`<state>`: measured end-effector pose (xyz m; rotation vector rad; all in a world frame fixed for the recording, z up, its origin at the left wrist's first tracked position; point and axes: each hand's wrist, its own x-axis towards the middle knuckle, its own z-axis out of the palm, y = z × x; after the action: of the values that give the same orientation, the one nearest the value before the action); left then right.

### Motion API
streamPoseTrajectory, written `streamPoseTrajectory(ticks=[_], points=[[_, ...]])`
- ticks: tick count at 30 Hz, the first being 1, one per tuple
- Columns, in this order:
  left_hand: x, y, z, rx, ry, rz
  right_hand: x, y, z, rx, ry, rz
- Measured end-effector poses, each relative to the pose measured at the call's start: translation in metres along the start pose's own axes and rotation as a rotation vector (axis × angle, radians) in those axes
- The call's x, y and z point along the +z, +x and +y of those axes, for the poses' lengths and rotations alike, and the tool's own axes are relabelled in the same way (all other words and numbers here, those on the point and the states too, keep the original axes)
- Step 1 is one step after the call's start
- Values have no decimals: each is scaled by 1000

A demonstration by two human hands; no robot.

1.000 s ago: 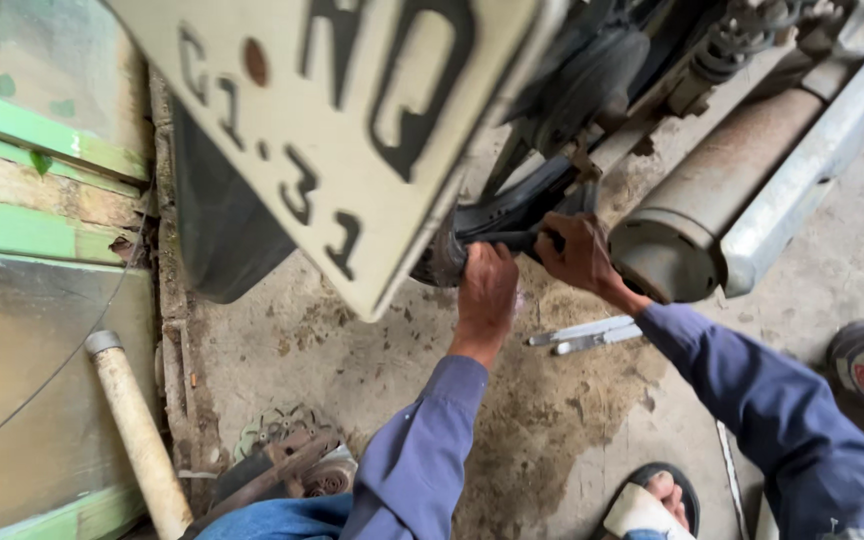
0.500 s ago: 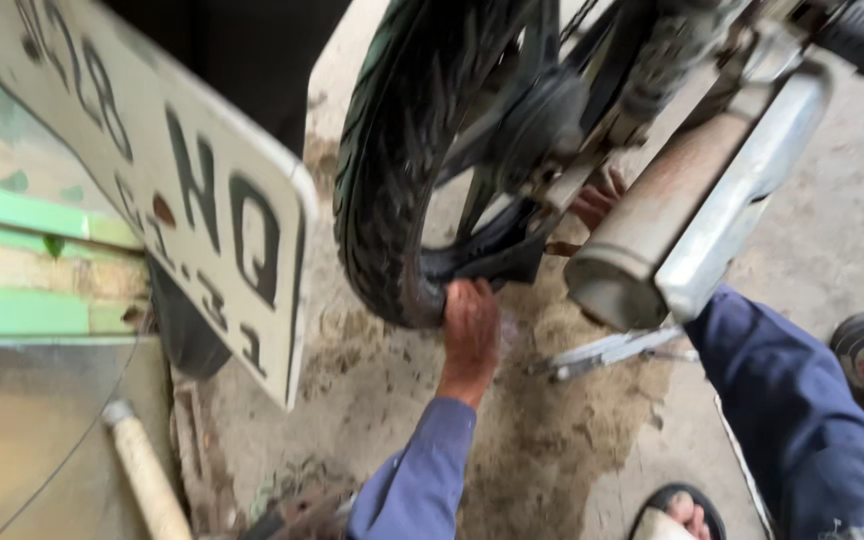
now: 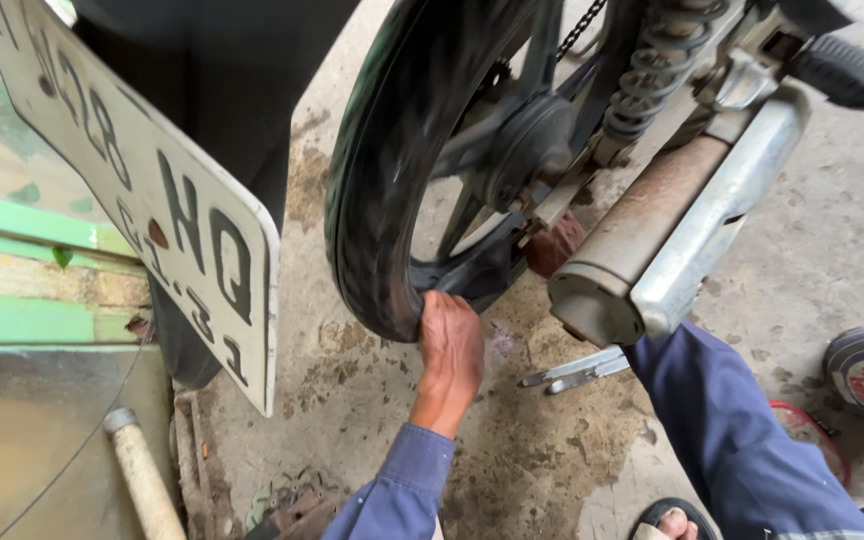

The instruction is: The person pries the rear tire bead of a motorcycle away from the rim using a tire lever, working around the wheel while steadying the tire with the other hand. They then reach into the tire and pull the inner tube out from between the tire and rim.

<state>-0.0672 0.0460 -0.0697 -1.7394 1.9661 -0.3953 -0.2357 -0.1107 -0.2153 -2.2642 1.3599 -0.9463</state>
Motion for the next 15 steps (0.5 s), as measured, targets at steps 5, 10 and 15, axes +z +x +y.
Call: streamPoseTrajectory(ticks=[5,10,15], points=[[-23,9,-4,-14,153,71,33,-23,-38,-94,122,9],[-50,-5,1,-135,6,156,18,-31,-84,-286,349,54],[-50,-17,-12,4,136,194,-10,-24,-96,-441,426,51]])
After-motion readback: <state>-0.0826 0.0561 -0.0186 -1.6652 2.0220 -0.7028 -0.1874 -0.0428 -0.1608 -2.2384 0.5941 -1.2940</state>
